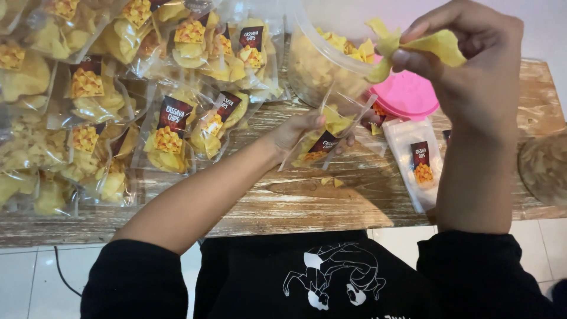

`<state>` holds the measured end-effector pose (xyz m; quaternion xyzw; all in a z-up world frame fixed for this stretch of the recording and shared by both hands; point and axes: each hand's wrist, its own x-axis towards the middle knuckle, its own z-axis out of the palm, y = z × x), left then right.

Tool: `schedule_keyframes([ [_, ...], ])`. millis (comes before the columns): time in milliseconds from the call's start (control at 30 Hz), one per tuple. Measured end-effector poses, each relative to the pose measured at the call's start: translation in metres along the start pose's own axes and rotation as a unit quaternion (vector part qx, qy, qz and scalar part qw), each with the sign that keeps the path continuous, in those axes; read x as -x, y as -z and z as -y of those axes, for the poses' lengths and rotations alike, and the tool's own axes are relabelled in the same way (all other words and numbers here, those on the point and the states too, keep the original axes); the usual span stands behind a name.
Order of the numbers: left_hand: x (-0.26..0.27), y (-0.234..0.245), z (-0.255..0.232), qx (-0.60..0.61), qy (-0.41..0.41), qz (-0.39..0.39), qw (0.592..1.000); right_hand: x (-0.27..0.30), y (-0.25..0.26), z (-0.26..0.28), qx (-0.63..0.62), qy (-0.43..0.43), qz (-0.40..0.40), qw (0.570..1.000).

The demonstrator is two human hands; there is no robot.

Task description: Packing cassava chips from a large plastic container into small individual plastic bags.

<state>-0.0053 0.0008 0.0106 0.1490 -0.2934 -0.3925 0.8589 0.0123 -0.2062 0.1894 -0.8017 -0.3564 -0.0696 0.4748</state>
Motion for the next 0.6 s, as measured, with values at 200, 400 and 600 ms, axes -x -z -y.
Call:
schedule_keyframes([
  [200, 0.005, 0.005, 0.003, -0.039, -0.003, -0.04, 0.998, 0.008, -0.015, 0.01, -0.036, -0.044, 0.004, 0.998],
  [400, 0.005, 0.009, 0.002, -0.103, -0.016, -0.038, 0.994, 0.001, -0.018, 0.026, -0.02, -0.064, 0.064, 0.996],
  [600, 0.007, 0.008, 0.001, -0.14, -0.006, -0.057, 0.989, -0.005, -0.013, 0.032, 0.006, -0.05, 0.144, 0.988],
])
